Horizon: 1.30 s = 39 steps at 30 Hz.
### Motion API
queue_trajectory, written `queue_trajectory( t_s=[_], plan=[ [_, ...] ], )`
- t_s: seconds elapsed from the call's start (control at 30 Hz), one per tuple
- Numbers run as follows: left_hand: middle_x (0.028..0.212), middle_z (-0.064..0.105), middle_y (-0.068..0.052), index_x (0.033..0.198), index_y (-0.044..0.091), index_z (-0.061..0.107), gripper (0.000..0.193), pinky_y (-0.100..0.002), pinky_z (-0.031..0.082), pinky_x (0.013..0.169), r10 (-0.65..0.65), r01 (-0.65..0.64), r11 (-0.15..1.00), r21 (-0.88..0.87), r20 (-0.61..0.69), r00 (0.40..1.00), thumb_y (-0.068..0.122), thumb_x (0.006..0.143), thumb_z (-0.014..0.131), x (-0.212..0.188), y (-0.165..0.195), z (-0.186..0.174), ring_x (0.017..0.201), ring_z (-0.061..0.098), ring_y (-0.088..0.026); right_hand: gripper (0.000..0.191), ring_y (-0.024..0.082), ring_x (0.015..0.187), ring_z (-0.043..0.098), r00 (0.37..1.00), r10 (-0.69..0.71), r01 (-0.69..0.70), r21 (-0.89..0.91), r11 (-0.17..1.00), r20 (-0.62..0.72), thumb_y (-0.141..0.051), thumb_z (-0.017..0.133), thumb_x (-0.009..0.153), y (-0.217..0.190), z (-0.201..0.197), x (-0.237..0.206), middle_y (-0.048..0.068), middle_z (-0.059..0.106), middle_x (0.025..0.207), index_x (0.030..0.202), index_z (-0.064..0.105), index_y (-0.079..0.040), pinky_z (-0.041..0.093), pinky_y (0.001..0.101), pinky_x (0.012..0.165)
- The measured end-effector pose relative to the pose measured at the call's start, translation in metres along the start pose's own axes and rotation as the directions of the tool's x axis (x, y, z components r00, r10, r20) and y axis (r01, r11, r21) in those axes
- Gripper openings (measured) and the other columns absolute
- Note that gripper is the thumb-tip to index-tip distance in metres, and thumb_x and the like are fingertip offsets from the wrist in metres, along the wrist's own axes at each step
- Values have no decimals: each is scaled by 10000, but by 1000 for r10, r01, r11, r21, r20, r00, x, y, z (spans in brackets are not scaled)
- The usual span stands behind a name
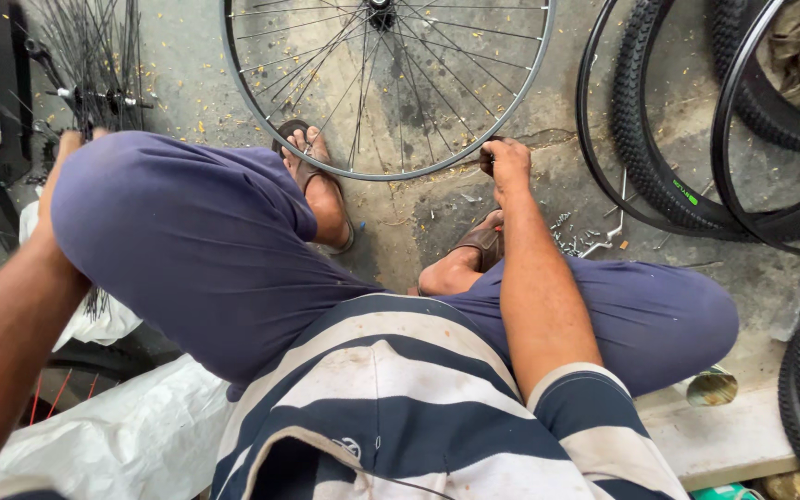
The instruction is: The person sits on the floor and laces a bicycle wheel by inserting spokes into the rim and hub. They rotate the wheel periodically to access different sections and continue threading spokes by hand.
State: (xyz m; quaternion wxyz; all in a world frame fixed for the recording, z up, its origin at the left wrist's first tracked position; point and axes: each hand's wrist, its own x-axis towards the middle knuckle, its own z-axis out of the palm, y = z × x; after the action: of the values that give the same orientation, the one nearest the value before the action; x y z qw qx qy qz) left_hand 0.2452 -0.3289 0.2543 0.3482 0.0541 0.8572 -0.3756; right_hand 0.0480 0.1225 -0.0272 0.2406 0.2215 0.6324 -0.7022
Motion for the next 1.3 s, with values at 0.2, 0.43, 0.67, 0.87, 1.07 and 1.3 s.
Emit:
queue_trajectory(
  t_s=[0.2, 0.43, 0.67, 0.87, 1.07, 1.3],
  plan=[
    [1158, 665, -129, 1166, 138, 686, 381, -448, 464, 911, -215, 213, 934, -287, 24, 976, 333, 840, 721, -82, -20, -51, 1122, 602, -318, 61, 126, 571, 609, 1000, -8, 8, -27, 1000, 5, -87, 699, 817, 3, -3, 4, 25, 662, 727, 855, 679, -44, 512, 259, 539],
    [1087, 691, -171, 1100, 110, 705, 323, -490, 507, 846, -458, -257, 471, -844, -483, 746, 272, 839, 804, -12, 17, -145, 1043, 634, -378, 37, 125, 559, 607, 1000, 3, -5, -51, 999, -27, -67, 692, 813, 2, 1, 1, 26, 654, 716, 834, 679, -39, 506, 263, 517],
    [1125, 663, -177, 1092, 66, 604, 288, -491, 539, 872, -112, -295, 289, -911, -338, 935, 216, 871, 710, 207, 244, -177, 1053, 662, -375, 46, 129, 564, 593, 1000, 28, -28, 10, 1000, 6, -61, 696, 818, -7, 6, -3, 25, 645, 731, 840, 656, -54, 503, 262, 531],
    [1179, 610, -284, 1266, 8, 475, 622, -504, 523, 868, -621, -126, -48, -991, -69, 781, 194, 762, 788, 261, 297, -164, 1060, 623, -453, 36, 129, 609, 608, 998, 46, -46, -4, 999, 30, -72, 688, 844, -18, 12, -4, 24, 652, 760, 873, 679, -53, 523, 257, 570],
    [1230, 717, -156, 1196, 118, 682, 357, -457, 513, 985, -214, 237, -426, -873, 351, 911, 307, 894, 690, 276, 276, -159, 1172, 670, -365, 62, 141, 620, 618, 998, 62, -62, 14, 998, 10, -55, 656, 846, -25, 18, 6, 31, 668, 772, 900, 680, -40, 537, 268, 580],
    [1054, 739, -154, 974, 93, 711, 270, -517, 484, 877, -448, -45, 22, -999, -50, 893, 319, 827, 696, 264, 288, -137, 1060, 664, -396, 258, 122, 657, 635, 999, 45, -45, 8, 999, 14, 28, 539, 890, -16, 17, 12, 57, 717, 852, 1053, 737, 1, 538, 249, 596]
  ],
)
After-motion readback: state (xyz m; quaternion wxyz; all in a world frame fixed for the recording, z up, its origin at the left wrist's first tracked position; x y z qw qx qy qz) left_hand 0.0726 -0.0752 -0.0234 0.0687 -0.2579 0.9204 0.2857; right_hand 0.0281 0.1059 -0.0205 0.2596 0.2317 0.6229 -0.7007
